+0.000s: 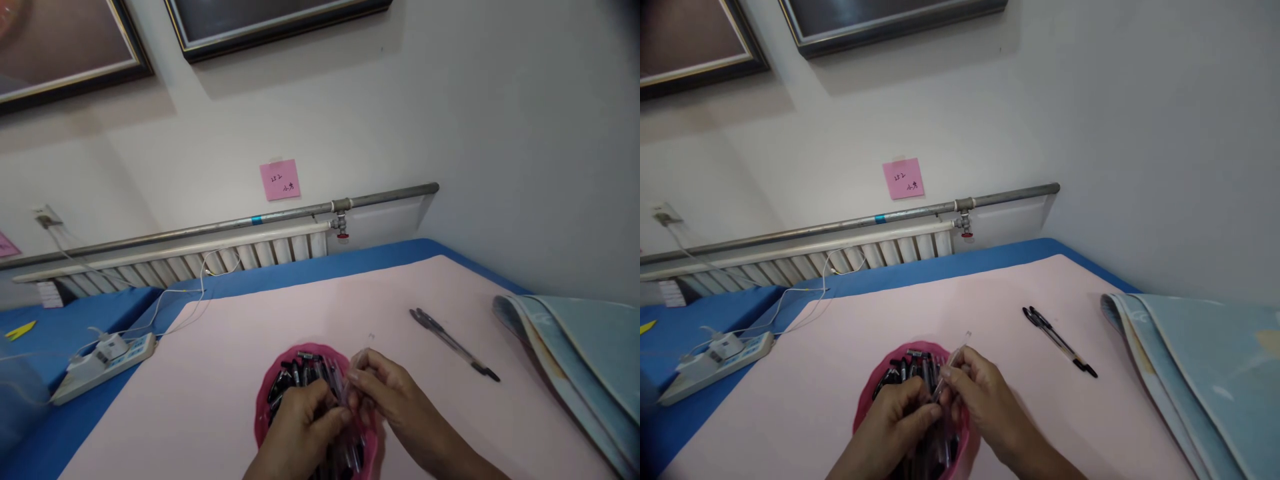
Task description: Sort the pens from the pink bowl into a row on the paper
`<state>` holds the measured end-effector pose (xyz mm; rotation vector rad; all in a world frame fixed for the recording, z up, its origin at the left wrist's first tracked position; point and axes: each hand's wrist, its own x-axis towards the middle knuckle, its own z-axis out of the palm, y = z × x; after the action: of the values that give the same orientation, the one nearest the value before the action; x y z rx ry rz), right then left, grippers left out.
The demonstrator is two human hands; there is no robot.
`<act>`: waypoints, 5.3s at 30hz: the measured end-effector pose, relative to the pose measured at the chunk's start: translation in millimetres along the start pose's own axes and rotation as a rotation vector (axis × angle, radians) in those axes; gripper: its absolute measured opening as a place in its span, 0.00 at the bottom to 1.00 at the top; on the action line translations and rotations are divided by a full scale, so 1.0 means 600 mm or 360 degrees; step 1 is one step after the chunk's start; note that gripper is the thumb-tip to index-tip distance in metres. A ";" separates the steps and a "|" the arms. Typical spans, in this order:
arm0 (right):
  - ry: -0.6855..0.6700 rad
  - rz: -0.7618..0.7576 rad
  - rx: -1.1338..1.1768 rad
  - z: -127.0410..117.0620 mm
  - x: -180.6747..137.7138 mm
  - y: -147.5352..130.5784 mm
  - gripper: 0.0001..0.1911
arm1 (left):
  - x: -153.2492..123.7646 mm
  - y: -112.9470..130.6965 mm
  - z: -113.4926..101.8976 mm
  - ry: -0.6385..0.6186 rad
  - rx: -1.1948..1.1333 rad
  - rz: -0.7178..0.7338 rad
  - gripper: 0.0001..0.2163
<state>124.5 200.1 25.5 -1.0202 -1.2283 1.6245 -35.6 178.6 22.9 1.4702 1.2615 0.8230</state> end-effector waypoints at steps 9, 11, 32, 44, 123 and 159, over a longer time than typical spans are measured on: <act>-0.0028 -0.0013 0.0126 -0.005 0.005 -0.005 0.10 | 0.004 -0.010 0.003 0.0012 -0.0327 -0.0023 0.11; -0.0014 -0.0002 0.0115 -0.004 0.005 -0.001 0.10 | 0.007 -0.012 0.005 0.0058 -0.0277 -0.0043 0.10; -0.0167 -0.0122 0.0346 -0.003 0.000 -0.003 0.07 | -0.009 -0.006 -0.004 -0.0404 -0.0570 -0.0195 0.18; -0.0007 0.0077 -0.0315 -0.010 0.018 0.018 0.06 | 0.008 -0.022 -0.032 0.0260 0.0019 -0.0173 0.13; -0.0502 0.0542 -0.0078 0.015 -0.012 0.004 0.07 | 0.014 -0.018 -0.023 0.0375 -0.1187 -0.0025 0.15; -0.0282 0.0367 -0.0180 0.022 -0.010 0.008 0.08 | 0.015 -0.013 -0.011 0.0566 -0.1150 0.0012 0.14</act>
<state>113.0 189.9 24.1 -1.1422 -1.3737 1.8732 -41.9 188.5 16.4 0.7655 1.0363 1.4092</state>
